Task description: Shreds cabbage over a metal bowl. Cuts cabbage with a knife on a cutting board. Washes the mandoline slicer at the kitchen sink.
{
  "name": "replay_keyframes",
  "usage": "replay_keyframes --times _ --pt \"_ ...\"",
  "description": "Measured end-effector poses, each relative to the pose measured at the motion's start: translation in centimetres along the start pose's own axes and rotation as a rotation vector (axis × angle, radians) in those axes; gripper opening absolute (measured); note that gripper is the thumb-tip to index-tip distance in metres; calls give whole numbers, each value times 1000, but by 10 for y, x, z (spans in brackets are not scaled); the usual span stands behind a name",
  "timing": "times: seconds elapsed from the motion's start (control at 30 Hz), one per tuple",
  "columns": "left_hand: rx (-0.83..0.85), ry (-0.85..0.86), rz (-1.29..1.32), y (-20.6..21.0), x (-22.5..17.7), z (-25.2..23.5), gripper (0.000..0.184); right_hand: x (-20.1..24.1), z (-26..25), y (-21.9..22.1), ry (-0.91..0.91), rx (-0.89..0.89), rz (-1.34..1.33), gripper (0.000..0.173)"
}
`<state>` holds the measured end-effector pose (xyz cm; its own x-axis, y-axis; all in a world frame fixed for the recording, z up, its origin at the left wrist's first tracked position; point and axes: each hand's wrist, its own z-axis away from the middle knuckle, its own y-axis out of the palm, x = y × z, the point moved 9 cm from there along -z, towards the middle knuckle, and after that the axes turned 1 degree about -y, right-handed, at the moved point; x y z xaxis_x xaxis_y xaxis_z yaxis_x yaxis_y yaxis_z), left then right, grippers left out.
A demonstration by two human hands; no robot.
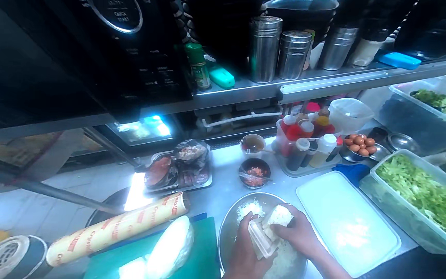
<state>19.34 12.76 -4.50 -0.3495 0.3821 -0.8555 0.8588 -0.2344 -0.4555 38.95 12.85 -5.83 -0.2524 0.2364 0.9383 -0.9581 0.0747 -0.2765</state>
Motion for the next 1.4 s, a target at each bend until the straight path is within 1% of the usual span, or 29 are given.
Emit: replay_keyframes --times 0.07,0.1,0.2,0.23,0.27,0.3,0.37,0.4,0.43,0.47,0.53,0.57,0.6,0.67,0.73,0.77,0.8,0.87,0.9,0.93,1.03,1.07,1.1,1.17,1.2,1.23,1.33,1.37,1.4 --pt "-14 0 -2 0 0 0 122 -2 -3 2 6 13 28 67" --pt "-22 1 -4 0 0 0 121 -14 -8 3 23 4 70 66" --pt "-44 24 2 -3 0 1 121 -81 -29 2 92 -56 233 64" --pt "-42 33 -1 -4 -1 2 121 -94 -31 -1 112 -75 252 65" --pt "-41 39 -8 -6 -1 1 120 -92 -31 -2 112 -81 247 65" --pt "-42 41 -13 -6 0 -1 120 -78 -29 -1 95 -73 218 65" --pt "-44 35 -20 -6 3 -1 119 -34 -16 3 53 -20 116 65" --pt "-47 32 -26 -6 4 -2 119 -20 -12 5 44 0 81 64" --pt "-47 28 -36 -5 3 -3 119 -18 -13 6 43 5 82 64" --pt "-42 24 -46 -4 3 -4 119 -32 -18 6 51 0 110 63" --pt "-18 16 -64 -2 1 -6 118 -80 -34 1 107 -31 202 63" --pt "-4 10 -68 -2 -1 -6 117 -97 -37 -2 129 -45 227 62" --pt "3 9 -68 -3 -4 -8 116 -99 -37 -4 128 -50 230 61" --pt "4 10 -75 -5 -3 -13 115 -66 -31 -4 91 -34 170 62" --pt "3 -8 -83 -3 1 -10 116 -37 -19 1 64 2 98 68" --pt "0 -11 -89 -3 2 -10 115 -38 -20 2 61 5 92 68" --pt "-3 -8 -91 -4 2 -11 115 -51 -26 3 67 -1 113 67" --pt "-9 15 -93 -4 0 -11 114 -92 -37 0 104 -17 186 63" --pt "-5 19 -93 -4 0 -10 114 -101 -37 -2 114 -24 203 62" --pt "-1 18 -91 -5 0 -11 114 -95 -35 -3 109 -28 192 62" --pt "1 -8 -86 -5 4 -12 114 -42 -18 2 56 0 58 67" --pt "-1 -16 -84 -4 5 -11 114 -38 -17 4 49 5 41 68" --pt "0 -14 -86 -4 5 -12 114 -47 -21 4 53 -2 56 68" --pt "6 -1 -91 -3 4 -14 115 -86 -36 0 110 -21 141 64" --pt "9 9 -96 -2 3 -14 115 -98 -38 -3 140 -26 164 61" --pt "10 17 -106 -2 2 -16 114 -94 -37 -6 146 -28 155 59" --pt "44 -42 -138 1 3 -21 114 -35 -20 -6 86 -9 32 63" --pt "55 -58 -144 3 2 -21 114 -29 -17 -6 70 -10 0 64" --pt "57 -62 -145 5 1 -22 114 -37 -20 -5 65 -17 -9 63"
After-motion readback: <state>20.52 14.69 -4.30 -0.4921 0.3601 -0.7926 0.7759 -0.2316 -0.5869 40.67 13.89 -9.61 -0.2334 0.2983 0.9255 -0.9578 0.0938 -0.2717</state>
